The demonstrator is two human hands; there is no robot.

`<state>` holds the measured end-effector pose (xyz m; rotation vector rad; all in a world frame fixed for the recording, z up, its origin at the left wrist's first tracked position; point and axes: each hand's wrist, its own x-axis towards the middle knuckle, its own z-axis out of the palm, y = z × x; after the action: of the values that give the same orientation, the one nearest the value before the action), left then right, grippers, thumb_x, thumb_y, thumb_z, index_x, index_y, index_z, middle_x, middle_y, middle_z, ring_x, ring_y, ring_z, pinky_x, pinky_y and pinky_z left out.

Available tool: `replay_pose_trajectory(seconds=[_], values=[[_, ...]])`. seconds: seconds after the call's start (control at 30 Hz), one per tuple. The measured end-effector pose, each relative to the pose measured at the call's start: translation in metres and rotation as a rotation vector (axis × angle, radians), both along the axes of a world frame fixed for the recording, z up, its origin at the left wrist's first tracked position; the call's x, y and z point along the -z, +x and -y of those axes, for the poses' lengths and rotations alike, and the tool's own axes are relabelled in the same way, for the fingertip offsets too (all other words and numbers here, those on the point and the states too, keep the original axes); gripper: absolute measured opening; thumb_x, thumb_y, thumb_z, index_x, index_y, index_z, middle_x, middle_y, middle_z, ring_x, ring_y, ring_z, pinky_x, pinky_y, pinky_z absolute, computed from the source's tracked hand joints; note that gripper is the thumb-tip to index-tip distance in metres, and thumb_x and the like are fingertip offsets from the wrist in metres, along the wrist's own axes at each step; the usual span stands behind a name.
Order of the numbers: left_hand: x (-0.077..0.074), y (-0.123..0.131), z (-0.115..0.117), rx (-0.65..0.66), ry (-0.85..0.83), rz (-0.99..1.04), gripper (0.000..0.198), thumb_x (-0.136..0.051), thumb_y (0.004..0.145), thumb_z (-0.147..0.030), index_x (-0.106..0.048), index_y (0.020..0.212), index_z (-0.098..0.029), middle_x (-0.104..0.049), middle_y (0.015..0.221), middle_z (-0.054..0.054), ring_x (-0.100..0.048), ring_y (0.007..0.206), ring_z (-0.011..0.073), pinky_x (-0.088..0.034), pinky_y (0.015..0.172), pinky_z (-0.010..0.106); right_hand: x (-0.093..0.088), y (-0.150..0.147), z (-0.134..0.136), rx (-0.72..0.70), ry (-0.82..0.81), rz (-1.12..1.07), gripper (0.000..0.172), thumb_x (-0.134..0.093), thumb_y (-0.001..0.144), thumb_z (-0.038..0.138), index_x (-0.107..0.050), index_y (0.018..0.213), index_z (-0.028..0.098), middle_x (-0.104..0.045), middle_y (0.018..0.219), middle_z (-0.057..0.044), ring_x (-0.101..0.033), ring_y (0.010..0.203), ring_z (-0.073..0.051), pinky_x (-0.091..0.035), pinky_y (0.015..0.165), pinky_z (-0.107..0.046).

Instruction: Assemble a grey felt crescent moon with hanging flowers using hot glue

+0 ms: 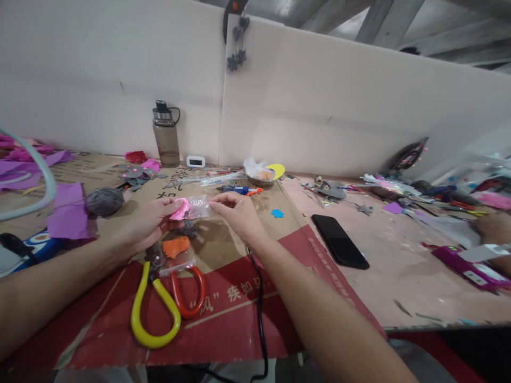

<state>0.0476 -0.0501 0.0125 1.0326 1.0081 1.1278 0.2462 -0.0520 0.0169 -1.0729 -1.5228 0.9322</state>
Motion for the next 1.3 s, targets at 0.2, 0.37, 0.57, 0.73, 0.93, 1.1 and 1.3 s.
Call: replay_pose_trajectory(seconds=[0.2,0.37,0.57,0.73,0.93,1.1,1.3], values=[[0.006,0.000,-0.002,0.007,0.009,-0.022,0.025,-0.075,0.069,-0.033,-0.065,0.079,-0.012,-0.062,0.071,0.003,-0.056,0.058,0.0094,-0.047,0.053,0.020,0.005,0.006,-0.009,0.007,-0.147,-0.265,0.021,-0.072,0.068,0.036,-0.067,0.077,0.019,-0.058,0.070,0.002,-0.045,0.056,-0.007,-0.040,0.057,-0.023],[0.007,0.001,0.001,0.077,0.088,-0.276,0.034,-0.073,0.068,-0.037,-0.069,0.094,-0.016,-0.068,0.077,0.005,-0.059,0.061,0.0146,-0.048,0.057,0.026,0.003,0.004,-0.007,-0.131,-0.238,-0.459,0.026,-0.076,0.065,0.036,-0.068,0.082,0.018,-0.055,0.070,0.004,-0.045,0.057,-0.004,-0.041,0.058,-0.021],[-0.002,0.009,0.003,0.079,0.377,-0.387,0.023,-0.070,0.072,-0.034,-0.073,0.092,-0.022,-0.070,0.105,0.006,-0.058,0.105,0.0255,-0.043,0.094,0.033,-0.003,-0.006,0.003,-0.171,-0.177,-0.405,0.022,-0.074,0.069,0.034,-0.068,0.081,0.017,-0.059,0.074,0.003,-0.047,0.057,-0.004,-0.040,0.058,-0.021],[-0.027,0.016,0.005,0.139,0.019,0.358,0.044,-0.046,0.090,-0.047,-0.066,0.099,-0.010,-0.067,0.107,0.015,-0.063,0.097,0.0204,-0.049,0.085,0.030,-0.011,-0.034,0.017,-0.093,0.165,-0.078,0.014,-0.065,0.080,0.033,-0.070,0.081,0.020,-0.067,0.080,0.000,-0.058,0.071,-0.011,-0.047,0.070,-0.026],[-0.045,0.008,0.010,0.133,-0.090,0.683,0.063,-0.028,0.092,-0.058,-0.055,0.119,-0.008,-0.065,0.113,0.018,-0.065,0.099,0.0224,-0.054,0.081,0.031,-0.005,-0.071,0.020,0.090,0.726,0.479,0.021,-0.051,0.091,0.025,-0.072,0.094,0.021,-0.070,0.105,-0.004,-0.057,0.106,-0.016,-0.040,0.103,-0.035],[-0.046,-0.010,0.003,-0.001,-0.001,0.792,0.064,-0.028,0.091,-0.059,-0.050,0.126,-0.010,-0.063,0.118,0.018,-0.062,0.110,0.0244,-0.051,0.091,0.035,0.004,-0.092,0.027,-0.033,0.828,0.732,0.042,-0.034,0.097,0.029,-0.054,0.131,0.015,-0.052,0.139,-0.007,-0.038,0.134,-0.016,-0.028,0.114,-0.037],[-0.042,-0.018,0.002,0.126,-0.077,0.778,0.079,-0.027,0.085,-0.070,-0.048,0.129,-0.009,-0.057,0.128,0.020,-0.056,0.118,0.0288,-0.046,0.097,0.041,0.002,-0.096,0.024,-0.059,0.793,0.960,0.066,-0.025,0.096,0.050,-0.029,0.146,0.008,-0.026,0.154,-0.012,-0.012,0.145,-0.021,-0.010,0.119,-0.045]])
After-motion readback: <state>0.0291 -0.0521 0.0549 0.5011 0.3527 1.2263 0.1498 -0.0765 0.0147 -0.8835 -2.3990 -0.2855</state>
